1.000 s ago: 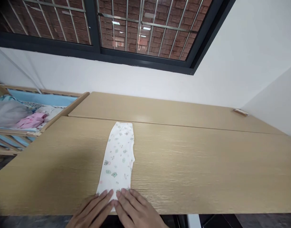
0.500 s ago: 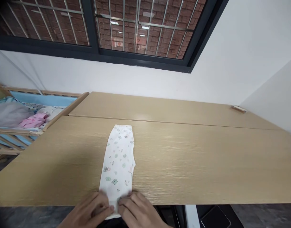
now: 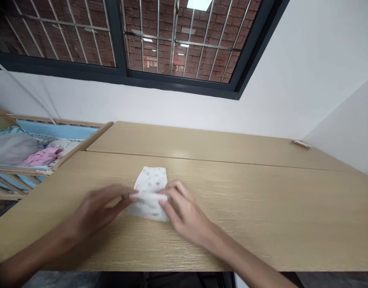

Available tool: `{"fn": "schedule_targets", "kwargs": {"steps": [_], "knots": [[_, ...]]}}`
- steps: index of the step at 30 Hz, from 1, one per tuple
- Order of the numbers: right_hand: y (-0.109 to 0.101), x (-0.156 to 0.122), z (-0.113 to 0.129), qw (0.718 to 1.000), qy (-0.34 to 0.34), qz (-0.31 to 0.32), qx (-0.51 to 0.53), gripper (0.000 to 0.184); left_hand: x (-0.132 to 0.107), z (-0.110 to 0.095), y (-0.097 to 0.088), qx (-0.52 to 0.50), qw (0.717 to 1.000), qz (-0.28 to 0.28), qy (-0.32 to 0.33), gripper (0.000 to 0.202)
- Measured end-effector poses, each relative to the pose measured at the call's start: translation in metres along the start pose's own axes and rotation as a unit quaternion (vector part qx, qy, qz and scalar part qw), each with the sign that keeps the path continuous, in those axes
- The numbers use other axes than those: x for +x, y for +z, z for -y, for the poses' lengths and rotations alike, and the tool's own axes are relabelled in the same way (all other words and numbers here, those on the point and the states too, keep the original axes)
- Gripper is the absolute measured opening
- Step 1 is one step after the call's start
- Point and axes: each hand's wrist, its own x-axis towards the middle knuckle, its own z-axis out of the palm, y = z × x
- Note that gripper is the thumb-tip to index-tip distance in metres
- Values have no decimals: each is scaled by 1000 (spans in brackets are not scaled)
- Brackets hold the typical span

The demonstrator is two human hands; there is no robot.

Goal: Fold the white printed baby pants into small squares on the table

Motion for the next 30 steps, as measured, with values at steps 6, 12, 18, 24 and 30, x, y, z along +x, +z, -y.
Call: {"fn": "schedule_targets", "kwargs": {"steps": [6, 12, 18, 24, 30], "knots": [[11, 103, -91, 996, 53, -64, -13, 17, 98, 54, 33, 31, 977, 129, -166, 29], [43, 129, -149, 993, 110, -21, -41, 8, 105, 85, 78, 109, 959, 171, -199, 26], [39, 113, -126, 994, 54, -31, -95, 30, 51, 28, 85, 191, 962, 131, -143, 45], [45, 81, -49, 970, -148, 171, -90, 53, -32, -28, 96, 269, 954, 133, 13, 45], [80, 71, -58, 943, -137, 303, -24, 54, -34, -29, 96, 269, 940, 203, 48, 22]]}}
